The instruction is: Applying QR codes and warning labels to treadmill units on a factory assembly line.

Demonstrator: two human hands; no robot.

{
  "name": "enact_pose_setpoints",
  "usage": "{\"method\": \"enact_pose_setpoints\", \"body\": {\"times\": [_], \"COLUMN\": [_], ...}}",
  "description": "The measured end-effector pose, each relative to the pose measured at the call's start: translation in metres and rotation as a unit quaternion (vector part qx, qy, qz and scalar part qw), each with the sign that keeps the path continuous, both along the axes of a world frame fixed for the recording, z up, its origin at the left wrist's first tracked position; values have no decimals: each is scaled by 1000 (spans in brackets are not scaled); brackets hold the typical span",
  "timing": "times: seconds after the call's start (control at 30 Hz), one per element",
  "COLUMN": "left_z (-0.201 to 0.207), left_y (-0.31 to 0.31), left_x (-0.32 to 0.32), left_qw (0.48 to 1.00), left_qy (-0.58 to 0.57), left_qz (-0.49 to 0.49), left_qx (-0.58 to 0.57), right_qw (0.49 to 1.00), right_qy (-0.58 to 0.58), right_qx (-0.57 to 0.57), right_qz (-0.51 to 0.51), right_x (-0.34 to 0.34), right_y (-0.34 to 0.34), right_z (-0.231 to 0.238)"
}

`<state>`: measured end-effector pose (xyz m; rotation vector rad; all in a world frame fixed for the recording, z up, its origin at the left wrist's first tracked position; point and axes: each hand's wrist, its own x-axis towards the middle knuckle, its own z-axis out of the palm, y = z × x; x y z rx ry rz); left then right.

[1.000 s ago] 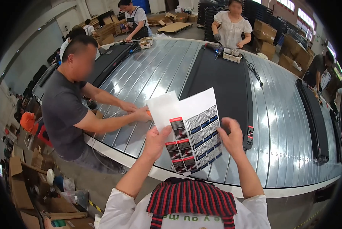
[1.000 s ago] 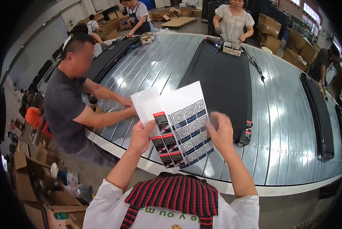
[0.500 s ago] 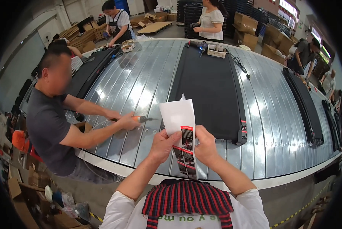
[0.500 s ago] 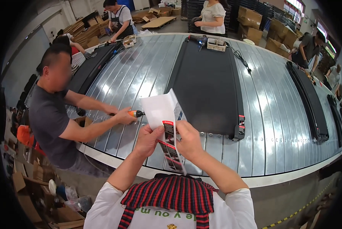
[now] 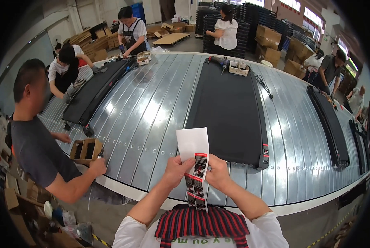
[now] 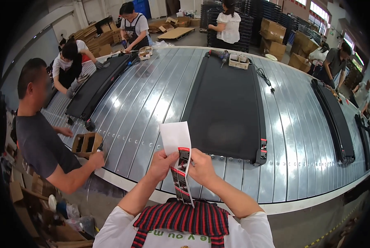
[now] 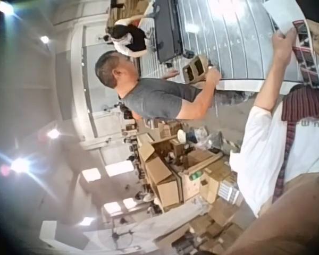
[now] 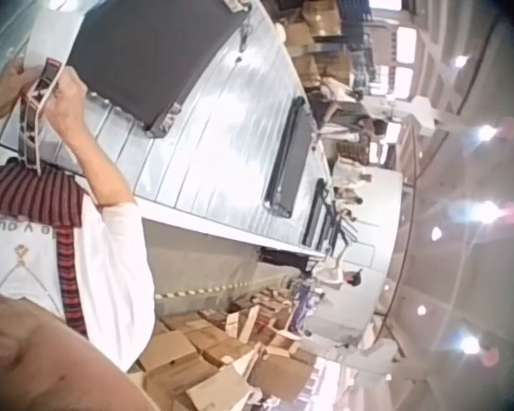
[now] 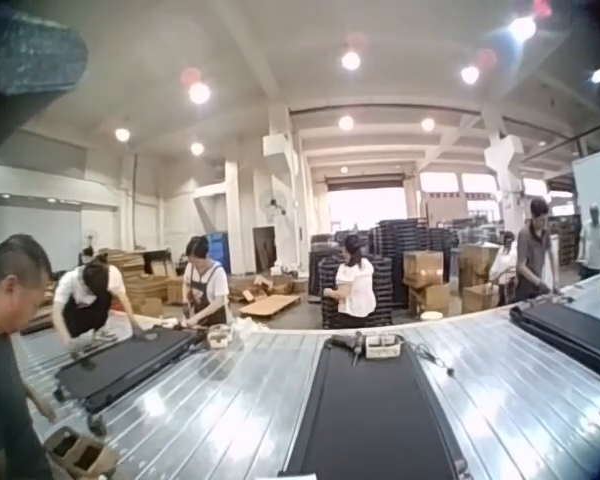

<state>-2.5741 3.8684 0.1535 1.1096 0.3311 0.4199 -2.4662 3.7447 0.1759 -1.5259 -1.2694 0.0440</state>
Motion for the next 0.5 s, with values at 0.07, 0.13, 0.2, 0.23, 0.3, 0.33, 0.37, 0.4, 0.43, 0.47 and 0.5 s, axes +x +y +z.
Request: {"method": "enact_pose_setpoints", "body": {"times": [0.07,0.13,0.2,0.23,0.3,0.33,0.37,0.4,0.43,0.47,0.5], "left_z": [-2,-3,-5,-5,-6,-6,-6,-6,-5,-5,-4], "left_y": [2,3,5,6,9,12,14,18,24,29,35], "left_x": [-1,-2,-3,-3,-2,-2,-2,-3,-3,-5,-6], "left_qw": [1000,1000,1000,1000,1000,1000,999,999,999,997,996], "left_qy": [-3,-9,-14,-15,-21,-24,-30,-25,-21,-26,-30], "left_qz": [2,2,1,1,3,4,-2,23,41,59,79], "left_qx": [-3,-9,-17,-21,-18,-13,-25,-14,-21,-35,-30], "right_qw": [998,995,994,995,996,995,993,989,983,967,946], "right_qy": [63,97,109,96,86,100,118,140,180,252,319], "right_qx": [-6,-9,-10,1,11,13,17,-3,-5,23,52], "right_qz": [24,31,22,17,1,-9,-22,-42,-40,-24,-7], "right_x": [1,0,-1,-2,-3,-3,-3,-4,-1,1,3], "right_y": [1,3,5,7,9,11,14,18,18,22,25], "right_z": [-2,-3,-4,-5,-7,-7,-8,-9,-9,-10,-10]}}
